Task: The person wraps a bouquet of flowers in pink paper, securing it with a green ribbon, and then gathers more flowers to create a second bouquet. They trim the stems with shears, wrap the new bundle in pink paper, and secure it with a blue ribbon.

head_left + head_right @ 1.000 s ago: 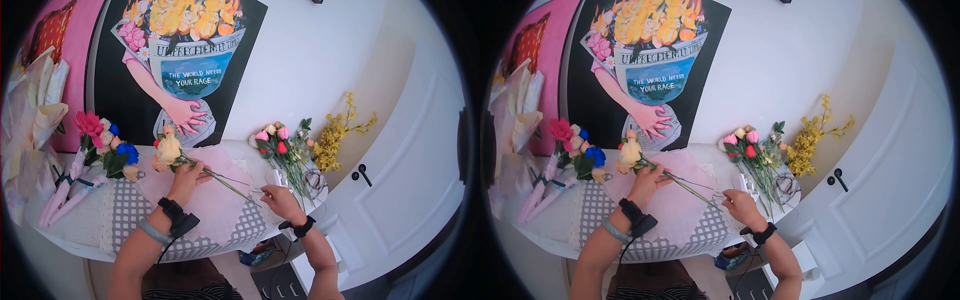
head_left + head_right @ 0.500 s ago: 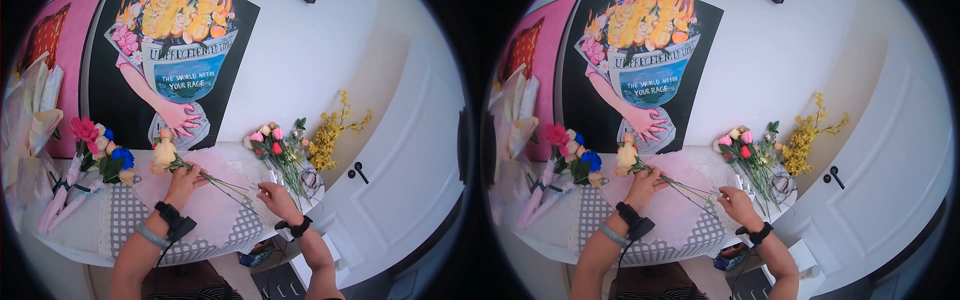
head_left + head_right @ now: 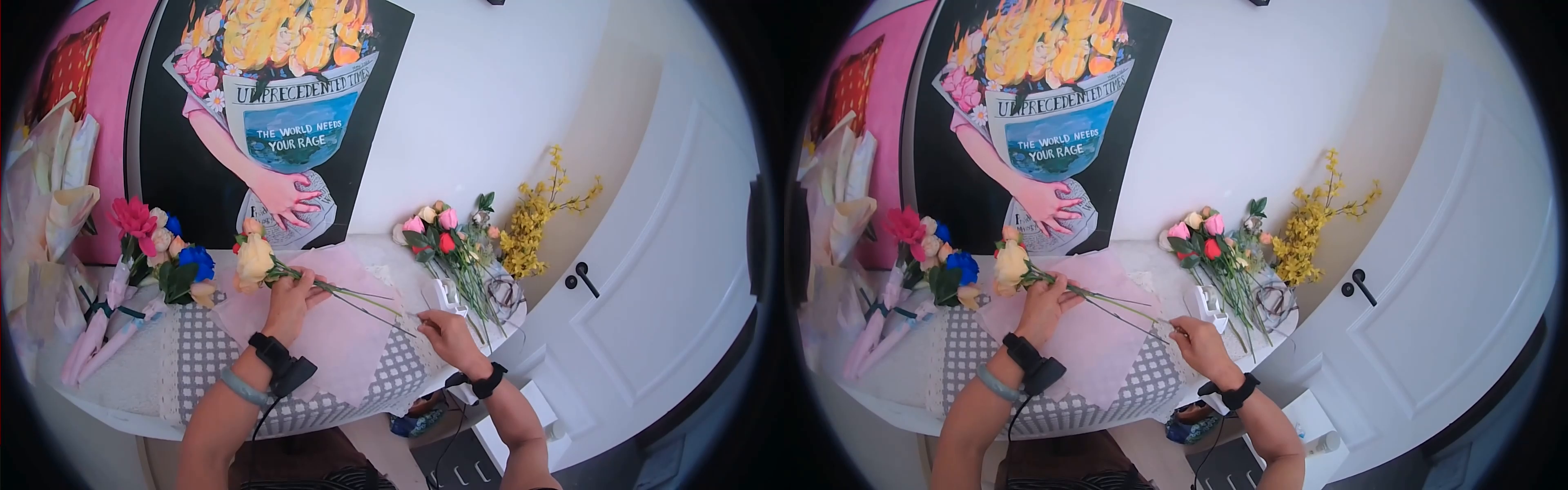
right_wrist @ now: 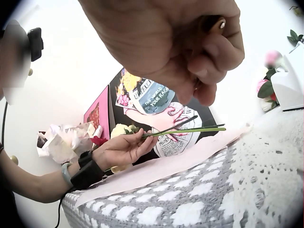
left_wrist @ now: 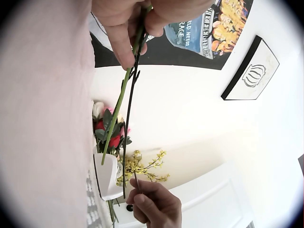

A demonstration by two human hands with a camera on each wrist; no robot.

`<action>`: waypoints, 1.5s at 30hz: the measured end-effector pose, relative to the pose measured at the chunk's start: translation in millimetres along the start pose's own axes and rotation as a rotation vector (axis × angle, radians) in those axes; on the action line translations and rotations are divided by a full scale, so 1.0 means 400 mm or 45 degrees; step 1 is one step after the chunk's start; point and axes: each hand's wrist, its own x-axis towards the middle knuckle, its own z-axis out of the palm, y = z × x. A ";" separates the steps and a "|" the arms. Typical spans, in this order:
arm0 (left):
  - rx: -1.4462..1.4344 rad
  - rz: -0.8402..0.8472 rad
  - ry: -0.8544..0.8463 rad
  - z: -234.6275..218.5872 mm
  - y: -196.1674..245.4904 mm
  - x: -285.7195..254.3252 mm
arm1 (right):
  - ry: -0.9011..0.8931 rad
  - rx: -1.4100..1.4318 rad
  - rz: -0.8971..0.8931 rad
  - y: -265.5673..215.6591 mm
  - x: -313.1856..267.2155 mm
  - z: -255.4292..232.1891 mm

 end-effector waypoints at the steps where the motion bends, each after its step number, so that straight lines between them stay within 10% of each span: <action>1: 0.005 -0.008 -0.019 -0.002 -0.001 0.000 | 0.033 -0.045 0.063 0.001 0.007 0.000; 35: 0.081 -0.061 -0.121 0.033 0.006 -0.025 | -0.117 -0.734 0.209 0.163 0.047 0.083; 45: 0.183 0.106 -0.254 0.068 0.008 -0.039 | 0.247 0.062 -0.547 -0.349 0.219 0.010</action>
